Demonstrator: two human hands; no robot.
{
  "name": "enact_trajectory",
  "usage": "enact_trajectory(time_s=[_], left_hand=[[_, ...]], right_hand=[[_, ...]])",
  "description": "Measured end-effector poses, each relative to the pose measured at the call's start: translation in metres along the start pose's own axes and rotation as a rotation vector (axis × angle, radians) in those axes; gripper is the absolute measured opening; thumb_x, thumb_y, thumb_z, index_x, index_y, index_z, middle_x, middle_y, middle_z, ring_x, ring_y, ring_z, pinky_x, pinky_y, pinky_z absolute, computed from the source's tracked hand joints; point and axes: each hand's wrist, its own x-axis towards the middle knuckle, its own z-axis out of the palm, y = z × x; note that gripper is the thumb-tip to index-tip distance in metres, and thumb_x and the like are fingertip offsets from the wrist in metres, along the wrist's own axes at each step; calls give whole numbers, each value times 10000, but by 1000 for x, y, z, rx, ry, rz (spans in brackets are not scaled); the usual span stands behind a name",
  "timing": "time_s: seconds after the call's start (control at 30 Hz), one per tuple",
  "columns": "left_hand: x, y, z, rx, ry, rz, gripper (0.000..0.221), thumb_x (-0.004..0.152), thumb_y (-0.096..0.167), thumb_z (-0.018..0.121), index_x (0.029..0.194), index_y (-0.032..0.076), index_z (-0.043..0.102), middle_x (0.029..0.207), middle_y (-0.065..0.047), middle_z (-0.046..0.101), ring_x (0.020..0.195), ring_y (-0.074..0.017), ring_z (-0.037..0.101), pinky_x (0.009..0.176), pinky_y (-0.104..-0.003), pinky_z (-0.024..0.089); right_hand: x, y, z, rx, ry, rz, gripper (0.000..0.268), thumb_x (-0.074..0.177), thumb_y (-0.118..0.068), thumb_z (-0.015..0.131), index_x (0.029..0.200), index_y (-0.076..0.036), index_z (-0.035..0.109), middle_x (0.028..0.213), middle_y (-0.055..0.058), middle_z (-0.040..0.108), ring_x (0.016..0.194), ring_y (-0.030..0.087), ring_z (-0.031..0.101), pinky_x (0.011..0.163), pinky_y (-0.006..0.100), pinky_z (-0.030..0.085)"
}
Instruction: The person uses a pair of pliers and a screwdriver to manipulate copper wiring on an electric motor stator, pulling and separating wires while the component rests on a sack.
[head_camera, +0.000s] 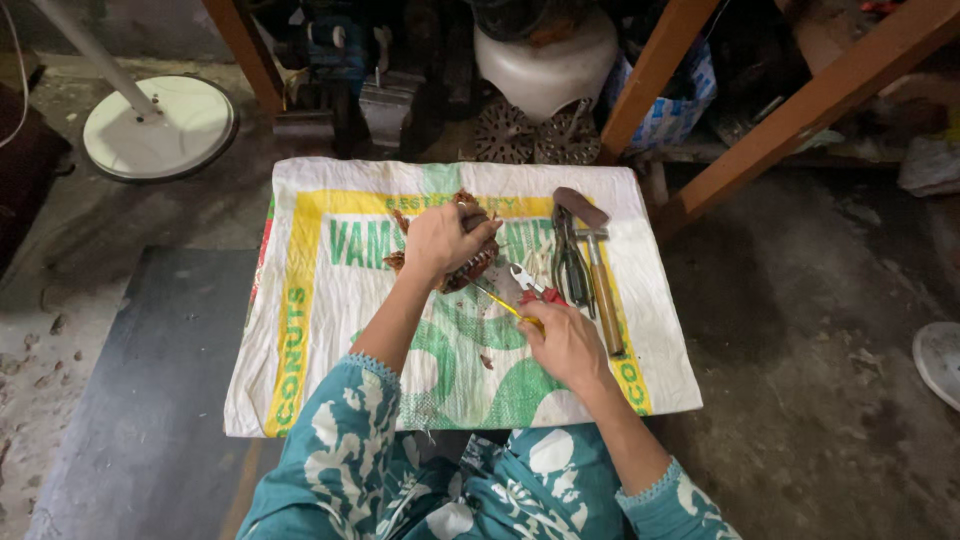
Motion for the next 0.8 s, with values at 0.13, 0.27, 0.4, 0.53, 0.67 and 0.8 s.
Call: enact_trajectory(time_s=[0.13, 0.27, 0.4, 0.53, 0.67, 0.8], left_hand=[[-1, -1, 0, -7, 16, 5, 475, 853, 600, 679, 1029, 180, 813, 859, -159, 762, 827, -360, 734, 746, -465, 577], [-3, -1, 0, -17, 7, 9, 477, 851, 595, 685, 1029, 172, 814, 870, -160, 762, 839, -363, 732, 757, -467, 573], [-4, -1, 1, -32, 5, 8, 484, 851, 590, 680, 1036, 164, 814, 899, -153, 768, 858, -358, 739, 776, -458, 579], [1, -5, 1, -33, -37, -14, 524, 838, 616, 684, 1062, 158, 804, 911, -163, 770, 883, -355, 739, 790, -459, 574], [10, -11, 6, -30, -65, -24, 561, 836, 637, 692, 1066, 135, 797, 942, -169, 767, 900, -360, 736, 807, -467, 569], [11, -18, 7, -83, 13, 59, 570, 828, 621, 718, 1050, 102, 801, 951, -176, 768, 914, -363, 737, 826, -463, 571]], right_hand=[[7, -3, -4, -43, -121, 187, 190, 889, -261, 693, 1036, -155, 749, 839, 211, 722, 839, 431, 697, 731, 517, 539], [13, -6, -8, -36, -135, 187, 169, 881, -256, 692, 1009, -162, 748, 841, 205, 726, 840, 439, 693, 725, 531, 537], [14, -6, -9, -88, -155, 169, 147, 895, -247, 689, 981, -136, 735, 856, 215, 721, 848, 451, 686, 734, 552, 519], [10, -5, 0, -46, -131, 197, 141, 902, -219, 673, 997, -129, 727, 843, 224, 718, 845, 443, 692, 732, 539, 524], [6, 1, 18, 1, -51, 197, 212, 868, -143, 669, 1072, -138, 726, 877, 233, 716, 844, 451, 691, 731, 540, 527], [6, 7, 29, 34, 35, 116, 258, 855, -109, 674, 1107, -128, 724, 943, 234, 722, 882, 448, 695, 735, 537, 534]])
